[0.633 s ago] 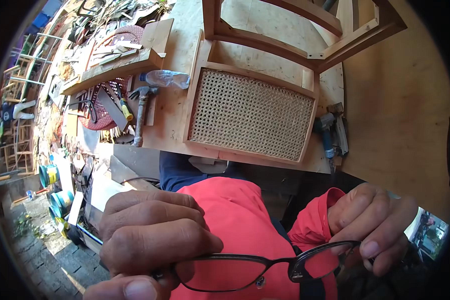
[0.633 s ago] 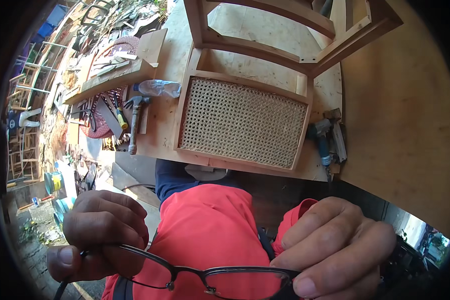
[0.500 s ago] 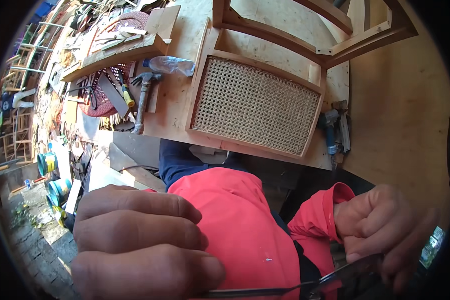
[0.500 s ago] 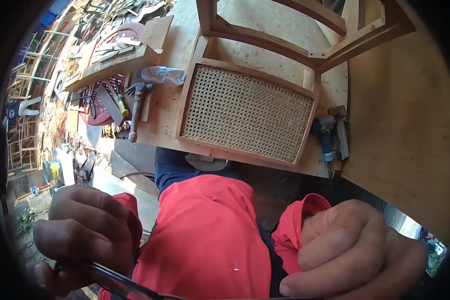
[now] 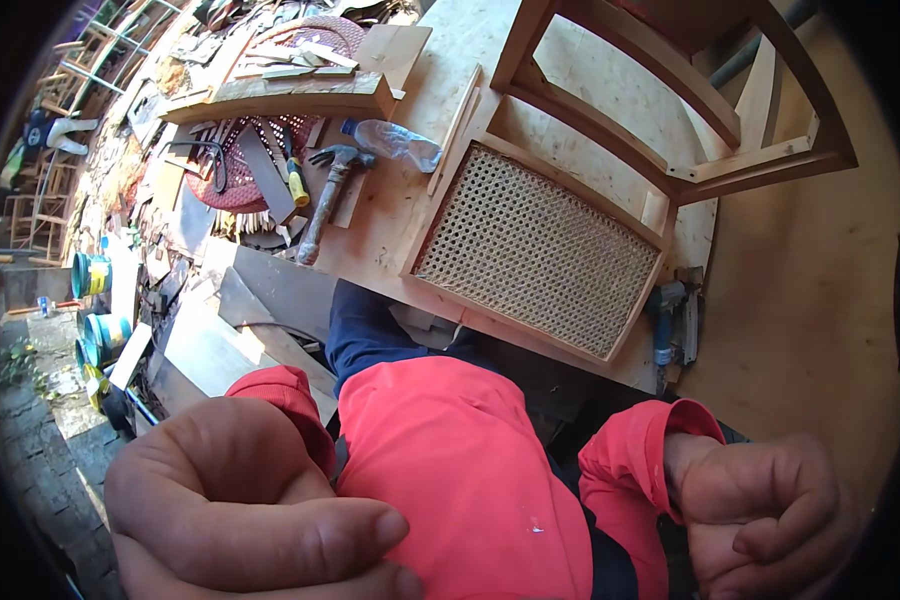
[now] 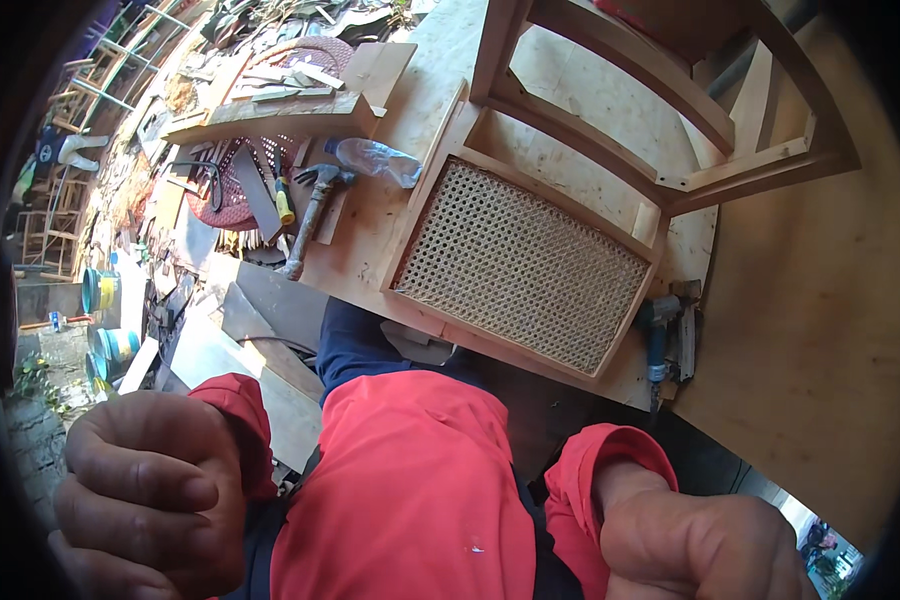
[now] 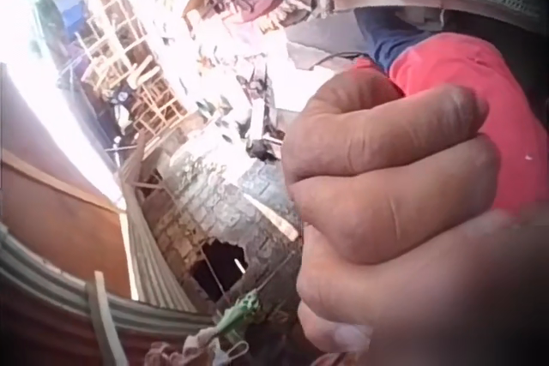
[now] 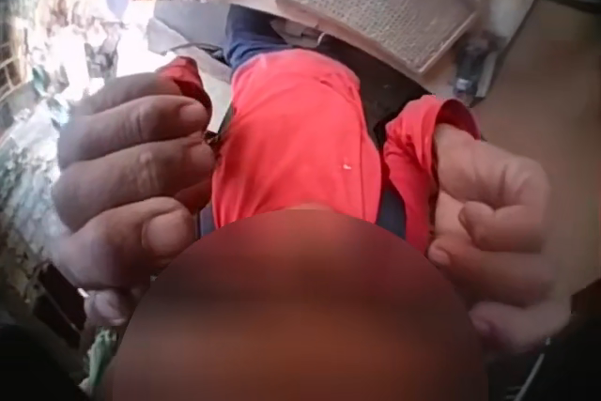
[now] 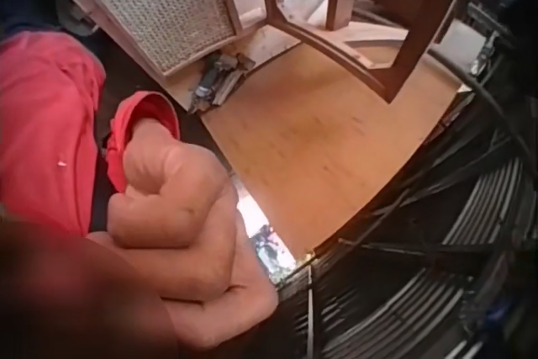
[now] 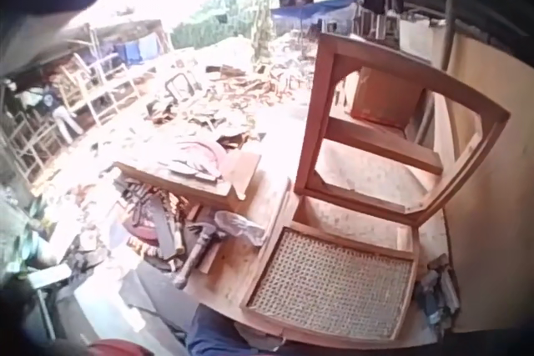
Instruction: Using a chisel to refine the wood grooves on a chair frame to prepare it for a cane seat installation.
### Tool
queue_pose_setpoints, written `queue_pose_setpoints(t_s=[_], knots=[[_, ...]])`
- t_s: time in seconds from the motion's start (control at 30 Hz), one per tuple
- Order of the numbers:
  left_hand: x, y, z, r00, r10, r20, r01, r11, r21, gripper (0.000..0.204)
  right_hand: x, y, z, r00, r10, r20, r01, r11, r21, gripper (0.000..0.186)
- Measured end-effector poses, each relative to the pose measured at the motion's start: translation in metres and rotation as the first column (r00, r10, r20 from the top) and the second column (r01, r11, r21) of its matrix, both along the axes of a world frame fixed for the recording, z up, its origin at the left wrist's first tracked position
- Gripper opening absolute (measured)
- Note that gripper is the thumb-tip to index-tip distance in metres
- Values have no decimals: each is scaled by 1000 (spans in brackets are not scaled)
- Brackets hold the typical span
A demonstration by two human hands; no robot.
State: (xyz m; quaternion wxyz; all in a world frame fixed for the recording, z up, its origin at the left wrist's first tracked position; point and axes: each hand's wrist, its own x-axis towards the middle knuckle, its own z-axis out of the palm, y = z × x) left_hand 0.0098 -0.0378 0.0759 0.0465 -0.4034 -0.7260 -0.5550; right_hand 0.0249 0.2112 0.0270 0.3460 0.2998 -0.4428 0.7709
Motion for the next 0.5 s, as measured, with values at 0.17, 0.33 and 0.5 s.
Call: queue_pose_setpoints(t_s=[0.17, 0.33, 0.5], knots=[[-8, -50, -24, 937, 96, -335, -101, 995, 2, 44, -5, 4, -6, 993, 110, -35, -111, 993, -38, 39], [-85, -71, -61, 575, 613, -542, -273, 768, 580, 51, -57, 34, -41, 982, -179, -63, 186, 837, 516, 49], [-146, -150, -158, 570, 820, 58, -821, 565, 79, 15, -129, 97, -75, 770, -626, -121, 503, 480, 719, 38]])
